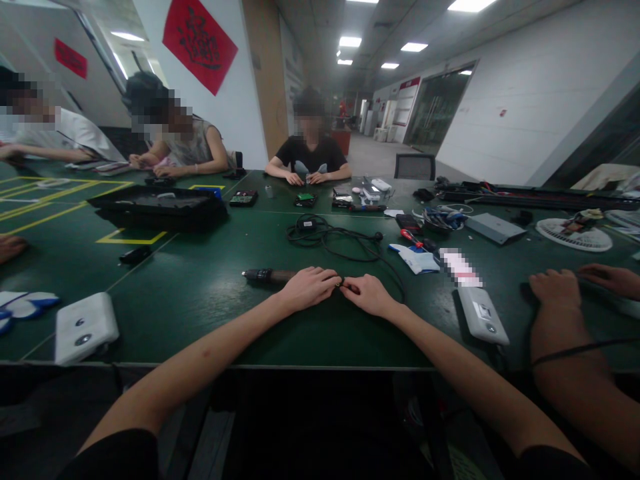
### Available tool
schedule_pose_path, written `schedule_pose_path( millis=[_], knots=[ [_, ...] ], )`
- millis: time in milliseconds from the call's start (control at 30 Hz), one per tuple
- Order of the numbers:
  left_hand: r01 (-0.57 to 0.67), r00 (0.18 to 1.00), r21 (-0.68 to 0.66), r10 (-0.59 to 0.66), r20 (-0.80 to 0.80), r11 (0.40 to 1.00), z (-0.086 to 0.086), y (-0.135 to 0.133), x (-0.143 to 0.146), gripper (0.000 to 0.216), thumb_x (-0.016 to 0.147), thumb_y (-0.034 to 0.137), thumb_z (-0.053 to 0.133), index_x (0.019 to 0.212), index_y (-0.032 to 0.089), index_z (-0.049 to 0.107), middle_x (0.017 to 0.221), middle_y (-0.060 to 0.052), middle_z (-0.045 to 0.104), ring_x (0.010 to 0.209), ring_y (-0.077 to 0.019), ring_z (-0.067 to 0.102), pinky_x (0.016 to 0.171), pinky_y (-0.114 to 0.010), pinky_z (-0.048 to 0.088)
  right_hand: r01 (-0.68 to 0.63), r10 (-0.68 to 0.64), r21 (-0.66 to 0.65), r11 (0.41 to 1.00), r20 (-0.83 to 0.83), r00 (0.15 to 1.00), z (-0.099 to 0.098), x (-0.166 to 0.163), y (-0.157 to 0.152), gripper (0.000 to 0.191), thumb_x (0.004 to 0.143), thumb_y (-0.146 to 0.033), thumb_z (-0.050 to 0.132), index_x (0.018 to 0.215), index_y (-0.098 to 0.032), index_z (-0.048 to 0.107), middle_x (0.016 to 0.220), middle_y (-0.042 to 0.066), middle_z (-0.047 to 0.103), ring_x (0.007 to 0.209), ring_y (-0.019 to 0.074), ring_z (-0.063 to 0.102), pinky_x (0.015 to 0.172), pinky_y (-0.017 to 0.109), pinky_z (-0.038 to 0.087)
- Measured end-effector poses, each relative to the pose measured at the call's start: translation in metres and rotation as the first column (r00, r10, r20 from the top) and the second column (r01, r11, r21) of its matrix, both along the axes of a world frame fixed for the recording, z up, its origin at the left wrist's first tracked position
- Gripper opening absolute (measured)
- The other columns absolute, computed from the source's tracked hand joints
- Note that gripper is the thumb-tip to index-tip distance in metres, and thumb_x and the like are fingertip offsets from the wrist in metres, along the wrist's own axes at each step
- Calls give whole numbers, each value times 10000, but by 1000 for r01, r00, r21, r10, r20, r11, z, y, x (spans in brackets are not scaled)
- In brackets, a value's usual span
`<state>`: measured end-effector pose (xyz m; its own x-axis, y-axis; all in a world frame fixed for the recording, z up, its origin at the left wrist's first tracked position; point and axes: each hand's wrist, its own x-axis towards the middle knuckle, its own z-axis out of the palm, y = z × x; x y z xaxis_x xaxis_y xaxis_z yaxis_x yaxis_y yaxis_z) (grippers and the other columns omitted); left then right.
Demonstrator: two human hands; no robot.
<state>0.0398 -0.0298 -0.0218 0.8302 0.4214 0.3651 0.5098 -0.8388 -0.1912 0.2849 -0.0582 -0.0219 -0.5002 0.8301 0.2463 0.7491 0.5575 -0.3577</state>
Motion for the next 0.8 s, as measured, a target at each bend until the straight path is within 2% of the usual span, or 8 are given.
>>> schedule_pose_path(
  millis=[267, 433, 667, 800],
  knots=[
    [-25, 999, -8, 25, 20, 1000, -2, 2, 2, 230, 1047, 333, 501, 1210, 201, 596, 1316, -80, 643, 1036, -212, 663, 871, -360, 501, -7, 7, 4, 1000, -9, 1000, 0, 1, 0, 246, 1028, -378, 580, 907, -203, 703, 685, -15, 637, 594, 114, 500, 640, 265, 273],
    [-1, 1000, 7, 1, 0, 1000, -1, 1, 0, 264, 1054, 299, 492, 1299, 229, 562, 1335, -65, 637, 1072, -216, 655, 892, -360, 494, -7, 7, 9, 1000, -13, 1000, -2, 1, 1, 246, 1029, -378, 578, 909, -202, 702, 685, -13, 636, 595, 116, 503, 635, 265, 267],
    [-17, 999, -7, 17, 28, 1000, -2, 2, 1, 249, 1066, 357, 472, 1209, 197, 599, 1300, -87, 647, 1040, -206, 661, 873, -351, 501, -9, 9, 15, 1000, -10, 1000, -2, 1, 1, 235, 1025, -375, 583, 918, -205, 706, 693, -13, 643, 599, 116, 506, 643, 267, 271],
    [10, 1000, -4, -10, 10, 1000, -1, 2, 0, 259, 1054, 336, 494, 1269, 222, 582, 1317, -78, 641, 1063, -210, 655, 898, -359, 498, -10, 10, 10, 1000, -9, 1000, -3, 2, 2, 243, 1029, -382, 579, 917, -204, 702, 695, -11, 643, 604, 118, 511, 640, 263, 271]
  ],
)
